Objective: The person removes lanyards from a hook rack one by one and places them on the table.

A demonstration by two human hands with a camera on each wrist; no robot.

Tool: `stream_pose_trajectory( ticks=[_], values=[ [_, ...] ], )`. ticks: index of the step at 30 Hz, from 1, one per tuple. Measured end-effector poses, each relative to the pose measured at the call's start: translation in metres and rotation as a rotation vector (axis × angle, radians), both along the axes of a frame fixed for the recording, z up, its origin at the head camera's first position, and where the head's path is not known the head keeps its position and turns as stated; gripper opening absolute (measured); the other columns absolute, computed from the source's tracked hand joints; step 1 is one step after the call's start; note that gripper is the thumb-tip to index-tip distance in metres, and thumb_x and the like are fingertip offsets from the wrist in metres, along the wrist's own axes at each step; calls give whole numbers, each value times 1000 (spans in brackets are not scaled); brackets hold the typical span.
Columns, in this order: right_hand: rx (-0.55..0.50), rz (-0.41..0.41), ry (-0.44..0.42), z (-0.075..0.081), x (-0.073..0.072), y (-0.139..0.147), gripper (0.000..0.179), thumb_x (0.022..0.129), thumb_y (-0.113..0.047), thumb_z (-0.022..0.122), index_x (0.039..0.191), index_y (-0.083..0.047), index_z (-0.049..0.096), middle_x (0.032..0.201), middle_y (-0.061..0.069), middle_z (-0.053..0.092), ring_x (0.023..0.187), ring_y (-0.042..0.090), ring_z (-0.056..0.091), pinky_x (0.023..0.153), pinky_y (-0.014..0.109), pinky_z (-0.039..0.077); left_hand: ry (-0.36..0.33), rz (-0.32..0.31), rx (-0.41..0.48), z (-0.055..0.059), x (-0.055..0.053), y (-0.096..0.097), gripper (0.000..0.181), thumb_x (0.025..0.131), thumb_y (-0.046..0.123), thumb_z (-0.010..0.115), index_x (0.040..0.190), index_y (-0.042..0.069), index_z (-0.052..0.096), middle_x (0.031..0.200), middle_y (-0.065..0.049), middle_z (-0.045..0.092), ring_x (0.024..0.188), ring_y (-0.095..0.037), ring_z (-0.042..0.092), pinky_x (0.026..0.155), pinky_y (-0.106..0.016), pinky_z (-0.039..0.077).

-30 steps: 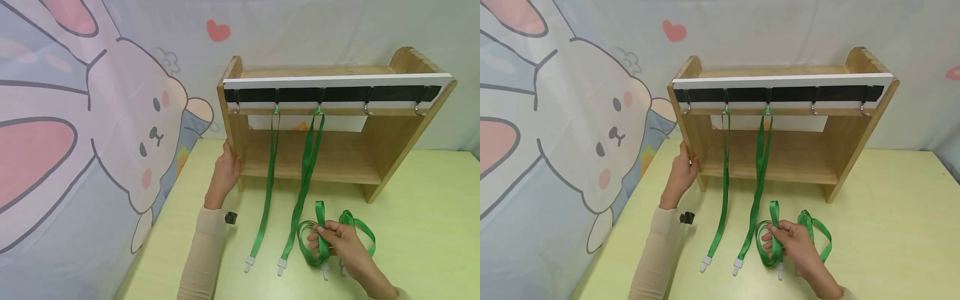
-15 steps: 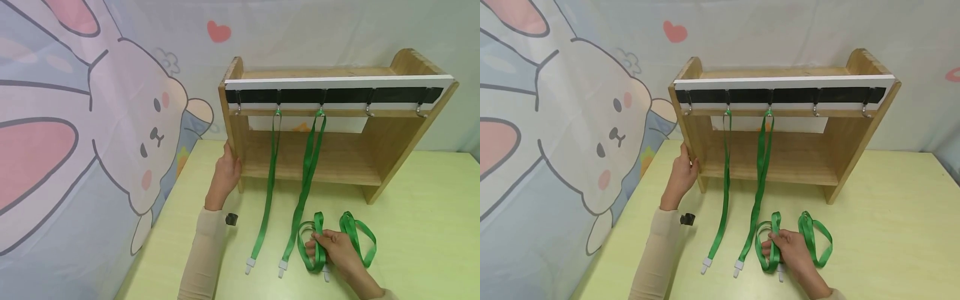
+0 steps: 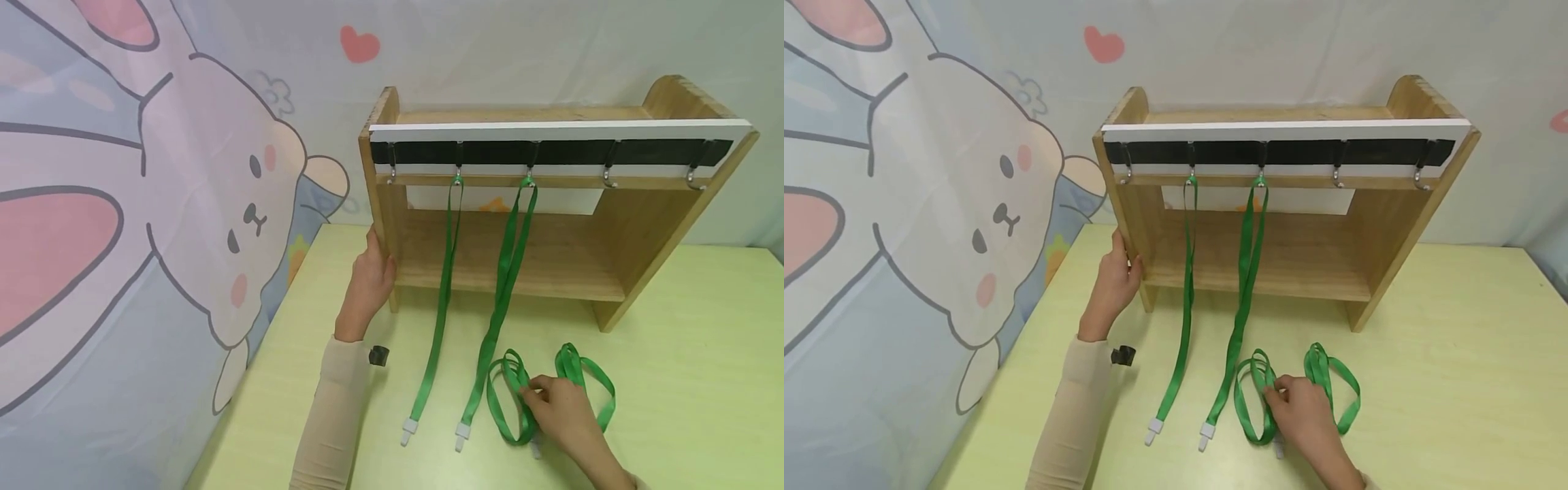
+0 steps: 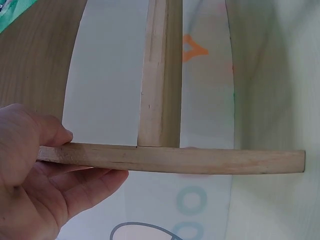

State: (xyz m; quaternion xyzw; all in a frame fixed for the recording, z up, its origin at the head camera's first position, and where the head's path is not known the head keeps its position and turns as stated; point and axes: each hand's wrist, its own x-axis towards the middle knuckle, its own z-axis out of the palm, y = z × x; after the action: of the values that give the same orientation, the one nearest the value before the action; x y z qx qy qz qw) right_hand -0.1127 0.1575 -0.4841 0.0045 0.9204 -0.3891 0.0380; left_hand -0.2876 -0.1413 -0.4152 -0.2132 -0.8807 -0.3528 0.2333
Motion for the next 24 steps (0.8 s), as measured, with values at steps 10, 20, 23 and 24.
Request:
stream_pose_trajectory(
  ticks=[10,20,23,24],
  values=[
    [112,17,72,24,1,13,24,98,-19,65,92,3,75,63,-3,64,51,12,53,47,28,42,-32,-10,19,0,0,1,60,100,-2,52,150,-7,21,118,-38,61,101,-48,67,77,-53,58],
    [59,24,204,54,-12,26,27,101,-20,62,106,4,73,82,3,74,67,16,69,60,33,53,-30,-5,14,-2,-1,-1,59,100,-2,52,150,-5,21,115,-37,62,98,-46,68,76,-52,58],
    [41,17,272,64,-16,28,26,101,-19,62,108,4,73,86,5,75,74,18,71,64,32,54,-30,-8,17,-3,-1,-1,60,100,-2,52,151,-5,21,115,-37,62,97,-46,68,75,-52,58],
    [32,14,296,67,-18,28,26,101,-19,62,108,4,73,87,7,75,74,19,72,64,30,54,-28,-10,17,-3,-2,-1,60,100,-2,52,151,-5,21,115,-37,62,98,-46,68,75,-52,58]
  ],
)
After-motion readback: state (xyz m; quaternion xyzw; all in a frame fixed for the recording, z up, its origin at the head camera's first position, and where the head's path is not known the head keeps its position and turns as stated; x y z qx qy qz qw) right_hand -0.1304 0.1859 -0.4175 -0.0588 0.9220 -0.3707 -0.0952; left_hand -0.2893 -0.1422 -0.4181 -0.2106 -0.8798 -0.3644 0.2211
